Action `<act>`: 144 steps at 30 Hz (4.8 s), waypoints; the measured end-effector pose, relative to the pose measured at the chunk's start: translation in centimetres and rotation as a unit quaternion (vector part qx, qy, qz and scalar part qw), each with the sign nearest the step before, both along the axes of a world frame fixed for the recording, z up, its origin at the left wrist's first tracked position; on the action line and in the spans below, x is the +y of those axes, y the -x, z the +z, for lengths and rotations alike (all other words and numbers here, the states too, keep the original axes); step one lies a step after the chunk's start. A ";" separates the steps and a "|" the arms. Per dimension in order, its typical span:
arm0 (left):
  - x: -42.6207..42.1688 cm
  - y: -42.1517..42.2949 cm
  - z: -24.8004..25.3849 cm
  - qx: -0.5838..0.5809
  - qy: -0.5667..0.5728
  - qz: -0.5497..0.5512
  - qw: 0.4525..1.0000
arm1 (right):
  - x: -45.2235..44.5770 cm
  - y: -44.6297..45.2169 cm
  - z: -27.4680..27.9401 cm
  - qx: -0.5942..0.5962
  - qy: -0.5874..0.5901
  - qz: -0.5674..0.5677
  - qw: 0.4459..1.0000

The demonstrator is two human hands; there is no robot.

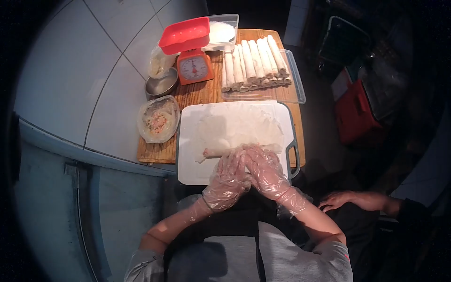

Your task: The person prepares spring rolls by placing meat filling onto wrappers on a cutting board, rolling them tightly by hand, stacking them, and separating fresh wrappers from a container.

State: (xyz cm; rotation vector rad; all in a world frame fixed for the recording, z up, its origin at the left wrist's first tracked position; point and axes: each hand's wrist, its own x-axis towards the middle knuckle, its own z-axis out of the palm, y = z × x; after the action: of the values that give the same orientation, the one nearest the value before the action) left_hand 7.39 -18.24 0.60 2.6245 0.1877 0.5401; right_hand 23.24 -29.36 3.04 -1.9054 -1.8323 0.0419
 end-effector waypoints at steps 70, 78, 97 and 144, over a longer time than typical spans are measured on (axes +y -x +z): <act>5.6 -5.7 1.5 -0.003 -0.024 -0.022 0.999 | 0.5 -2.3 -0.5 0.034 -0.030 -0.071 0.996; 1.5 -1.7 -0.8 -0.030 -0.019 -0.035 0.999 | -0.5 -0.5 -1.5 0.055 0.040 -0.034 0.997; 13.8 3.9 1.6 -0.034 -0.008 0.002 0.999 | 9.0 0.3 -0.9 -0.005 -0.123 0.046 0.991; 9.1 0.5 2.2 -0.071 0.265 0.350 0.896 | 40.3 1.1 2.7 -0.096 0.146 0.166 0.970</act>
State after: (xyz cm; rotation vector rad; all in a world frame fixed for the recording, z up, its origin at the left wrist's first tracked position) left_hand 6.94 -9.19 2.81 1.9187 1.0915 0.7727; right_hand 22.19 10.97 5.79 -1.8176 -2.3751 0.2617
